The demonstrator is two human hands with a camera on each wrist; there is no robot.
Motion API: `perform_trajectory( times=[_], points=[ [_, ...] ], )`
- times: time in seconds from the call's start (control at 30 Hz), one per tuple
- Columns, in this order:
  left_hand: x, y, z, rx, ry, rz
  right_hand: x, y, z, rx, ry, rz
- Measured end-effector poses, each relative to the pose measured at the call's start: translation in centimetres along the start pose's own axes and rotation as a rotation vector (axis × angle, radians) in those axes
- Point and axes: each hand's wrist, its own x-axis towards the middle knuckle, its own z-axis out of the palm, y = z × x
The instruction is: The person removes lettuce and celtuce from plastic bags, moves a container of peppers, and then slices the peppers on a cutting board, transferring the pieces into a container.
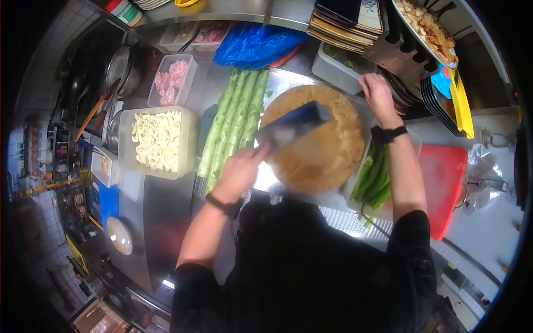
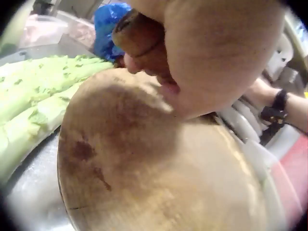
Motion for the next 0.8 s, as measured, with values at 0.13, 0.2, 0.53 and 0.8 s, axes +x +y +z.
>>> perform_trajectory(
  times=[0.13, 0.2, 0.53, 0.8],
  points=[
    [-11.8, -3.3, -0.5, -0.275, 0.138, -0.335, -4.0, -5.4, -1.4, 0.016, -0.057, 0.043],
    [-17.4, -4.7, 0.5, -0.368, 0.288, -0.412, -5.8, -9.4, -1.4, 0.042, -0.033, 0.006],
    [-26.5, -5.7, -3.4, -0.46, 0.543, -0.531, -5.3, -31.8, 8.6, 0.379, -0.014, -0.275],
    [-25.2, -11.2, -4.6, -0.401, 0.503, -0.282, -6.7, -36.2, 17.2, 0.129, -0.175, -0.053]
  ],
)
